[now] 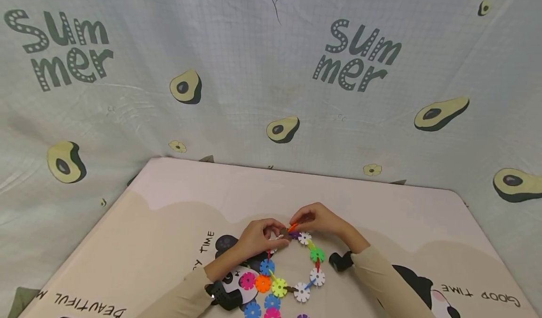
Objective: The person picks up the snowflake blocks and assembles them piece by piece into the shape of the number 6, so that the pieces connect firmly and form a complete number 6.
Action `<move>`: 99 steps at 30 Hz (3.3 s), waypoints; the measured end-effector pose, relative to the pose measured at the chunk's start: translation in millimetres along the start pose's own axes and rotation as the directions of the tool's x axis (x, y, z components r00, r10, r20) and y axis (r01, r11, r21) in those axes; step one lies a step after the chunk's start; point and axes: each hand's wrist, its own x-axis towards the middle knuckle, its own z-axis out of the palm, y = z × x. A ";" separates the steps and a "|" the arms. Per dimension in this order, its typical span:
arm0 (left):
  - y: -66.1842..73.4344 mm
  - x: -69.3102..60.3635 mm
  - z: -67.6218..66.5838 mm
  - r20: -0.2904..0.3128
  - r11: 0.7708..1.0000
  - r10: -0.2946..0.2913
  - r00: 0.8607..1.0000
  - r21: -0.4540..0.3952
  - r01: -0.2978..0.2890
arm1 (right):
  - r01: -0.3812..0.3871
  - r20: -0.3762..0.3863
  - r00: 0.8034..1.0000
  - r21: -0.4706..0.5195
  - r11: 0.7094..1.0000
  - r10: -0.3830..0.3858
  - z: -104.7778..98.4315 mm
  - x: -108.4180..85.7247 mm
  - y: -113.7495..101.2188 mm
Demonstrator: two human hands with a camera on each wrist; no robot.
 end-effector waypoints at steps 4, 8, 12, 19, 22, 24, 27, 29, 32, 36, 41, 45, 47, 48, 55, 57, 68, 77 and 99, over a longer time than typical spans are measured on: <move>-0.8 -0.3 0.1 -0.006 1.000 0.009 1.000 0.010 -0.009 | -0.009 -0.081 0.997 -0.035 0.999 0.006 -0.9 -5.7 -5.5; -1.4 0.2 -0.6 -0.026 1.000 0.018 0.999 0.019 -0.017 | 0.049 -0.134 0.989 -0.052 0.997 -0.055 0.9 -8.2 -14.6; -2.8 0.7 -0.9 -0.046 0.999 0.041 0.998 0.028 -0.040 | 0.121 -0.134 0.983 -0.007 0.993 -0.121 6.4 -10.7 -25.9; -4.2 0.8 -0.2 -0.063 0.998 0.056 0.996 0.043 -0.053 | 0.200 -0.057 0.979 0.067 0.977 -0.197 26.2 -15.5 -43.9; -4.9 1.1 0.7 -0.059 0.998 0.056 0.997 0.040 -0.054 | 0.201 -0.026 0.980 0.106 0.974 -0.199 36.4 -17.2 -49.8; -5.2 1.1 1.2 -0.052 0.998 0.051 0.997 0.039 -0.049 | 0.193 -0.004 0.981 0.123 0.973 -0.194 43.2 -18.4 -52.9; -4.8 0.7 1.6 -0.044 0.998 0.049 0.998 0.035 -0.047 | 0.176 0.035 0.982 0.160 0.971 -0.184 52.5 -20.5 -57.4; -4.6 0.7 1.6 -0.046 0.998 0.054 0.997 0.035 -0.052 | 0.178 0.062 0.980 0.179 0.968 -0.191 58.5 -20.5 -59.6; -3.9 0.9 1.7 -0.055 0.997 0.066 0.996 0.038 -0.064 | 0.176 0.094 0.976 0.187 0.966 -0.196 67.2 -18.5 -62.1; -4.0 0.9 1.0 -0.060 0.997 0.073 0.996 0.038 -0.071 | 0.195 0.137 0.968 0.110 0.975 -0.209 79.1 -10.6 -64.3; -4.0 0.7 1.0 -0.050 0.997 0.075 0.996 0.034 -0.074 | 0.224 0.225 0.951 -0.020 0.974 -0.214 89.8 -2.6 -68.7; -5.0 1.0 0.8 -0.054 0.996 0.086 0.995 0.041 -0.084 | 0.254 0.271 0.940 -0.143 0.956 -0.209 94.5 2.2 -73.7; -5.0 1.2 0.8 -0.055 0.995 0.091 0.994 0.046 -0.088 | 0.226 0.294 0.942 -0.189 0.956 -0.164 95.9 3.9 -76.8; -5.1 1.4 0.9 -0.056 0.995 0.091 0.994 0.048 -0.088 | 0.216 0.305 0.942 -0.224 0.950 -0.142 96.6 4.8 -78.4; -5.0 2.0 1.1 -0.055 0.997 0.065 0.996 0.056 -0.062 | 0.154 0.326 0.945 -0.505 0.849 0.023 105.6 4.6 -86.9; -5.0 2.1 0.7 -0.052 0.997 0.063 0.997 0.057 -0.060 | 0.134 0.317 0.947 -0.526 0.840 0.047 107.1 4.0 -87.9; -5.3 2.4 0.6 -0.043 0.997 0.066 0.997 0.046 -0.064 | 0.106 0.297 0.953 -0.493 0.863 0.052 106.6 3.6 -87.6; -5.4 2.2 1.2 -0.044 0.997 0.065 0.997 0.050 -0.063 | 0.140 0.310 0.951 -0.442 0.886 0.005 105.5 4.4 -81.5; -2.8 1.8 1.5 -0.076 0.999 0.024 0.997 0.031 -0.021 | 0.373 0.278 0.901 -0.105 0.922 -0.333 96.9 -0.9 -65.5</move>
